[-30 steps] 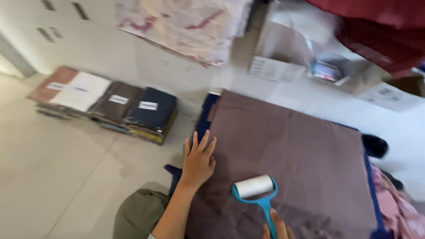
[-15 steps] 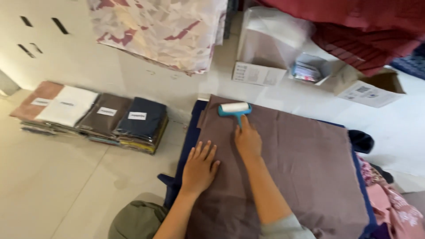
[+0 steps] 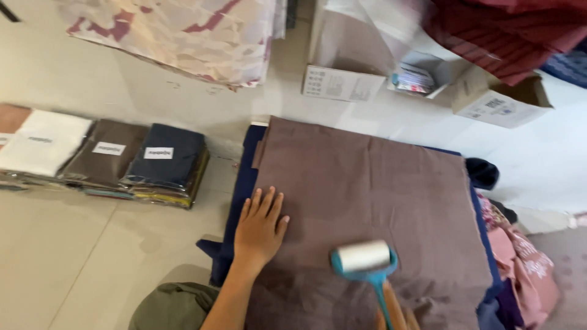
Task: Unfolding a piece of fabric and using a lint roller to remove debris from its surface.
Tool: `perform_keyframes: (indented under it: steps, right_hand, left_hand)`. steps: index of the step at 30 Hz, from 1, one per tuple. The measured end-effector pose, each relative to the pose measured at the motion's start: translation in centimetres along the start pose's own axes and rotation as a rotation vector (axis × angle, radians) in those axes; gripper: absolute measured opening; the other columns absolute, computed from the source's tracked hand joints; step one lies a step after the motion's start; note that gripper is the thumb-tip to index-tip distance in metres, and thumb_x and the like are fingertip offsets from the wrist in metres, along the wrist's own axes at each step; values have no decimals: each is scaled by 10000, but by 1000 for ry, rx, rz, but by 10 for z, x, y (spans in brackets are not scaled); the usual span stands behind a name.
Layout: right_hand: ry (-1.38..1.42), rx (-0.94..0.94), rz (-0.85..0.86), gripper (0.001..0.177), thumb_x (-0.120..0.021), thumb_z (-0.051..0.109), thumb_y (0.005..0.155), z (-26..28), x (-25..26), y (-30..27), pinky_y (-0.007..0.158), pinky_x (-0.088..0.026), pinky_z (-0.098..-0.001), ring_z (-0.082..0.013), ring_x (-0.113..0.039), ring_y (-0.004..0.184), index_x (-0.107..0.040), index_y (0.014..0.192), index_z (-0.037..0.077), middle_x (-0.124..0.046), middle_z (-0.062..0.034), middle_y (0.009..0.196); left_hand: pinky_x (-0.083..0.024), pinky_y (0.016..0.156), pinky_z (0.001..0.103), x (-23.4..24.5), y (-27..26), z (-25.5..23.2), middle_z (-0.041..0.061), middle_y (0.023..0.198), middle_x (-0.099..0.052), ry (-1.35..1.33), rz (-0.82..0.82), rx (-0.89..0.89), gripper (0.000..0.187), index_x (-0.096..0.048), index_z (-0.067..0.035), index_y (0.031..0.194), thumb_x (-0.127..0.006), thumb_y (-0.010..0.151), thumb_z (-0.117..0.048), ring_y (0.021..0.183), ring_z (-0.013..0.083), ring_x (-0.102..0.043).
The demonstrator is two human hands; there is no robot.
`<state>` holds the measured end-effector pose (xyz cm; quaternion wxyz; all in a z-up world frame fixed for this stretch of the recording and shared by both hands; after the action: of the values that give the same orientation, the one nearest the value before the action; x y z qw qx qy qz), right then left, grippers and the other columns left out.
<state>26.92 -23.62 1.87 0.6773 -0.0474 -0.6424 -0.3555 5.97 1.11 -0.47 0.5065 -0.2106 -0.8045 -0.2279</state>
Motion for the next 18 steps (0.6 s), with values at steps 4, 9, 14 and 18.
perform_keyframes:
  steps: [4, 9, 14, 18]
  right_hand:
    - [-16, 5, 15, 603, -596, 336, 963, 14, -18, 53, 481, -441, -514, -399, -617, 588, -444, 1539, 427, -639, -71, 856]
    - [156, 130, -89, 562, -579, 249, 993, 71, -80, 184, 526, -476, -602, -493, -633, 705, -444, 1538, 275, -648, -196, 949]
    - [233, 48, 131, 586, -523, 286, 987, 80, -100, 231, 680, -501, -682, -532, -649, 820, -389, 1556, 239, -613, -248, 994]
    - [190, 171, -57, 580, -605, 201, 957, 38, -60, 134, 532, -435, -644, -517, -616, 654, -455, 1517, 206, -626, -243, 813]
  left_hand:
    - [-226, 1214, 517, -1, -1, 0, 77, 1635, -368, 47, -131, -29, 597, -415, -156, 1564, -366, 1059, -471, 1531, 342, -249]
    - [-220, 1226, 496, 13, -9, -6, 81, 1633, -379, 32, -157, -41, 583, -436, -143, 1551, -389, 1066, -463, 1536, 331, -256]
    - [-211, 1226, 493, 18, -8, -8, 81, 1635, -374, 16, -114, -30, 587, -431, -144, 1555, -382, 1063, -459, 1540, 329, -246]
    - [-228, 1224, 501, 7, -6, -1, 79, 1624, -400, 34, -144, -53, 581, -453, -147, 1542, -398, 1052, -456, 1527, 331, -289]
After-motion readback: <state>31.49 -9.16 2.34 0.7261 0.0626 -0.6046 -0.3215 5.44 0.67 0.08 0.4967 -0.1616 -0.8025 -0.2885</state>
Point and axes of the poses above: each hand's wrist, its own y-axis towards the middle knuckle, its own x-axis out of the back of the hand, z = x × y, the point moved 1 cm from there along y, towards the middle knuckle
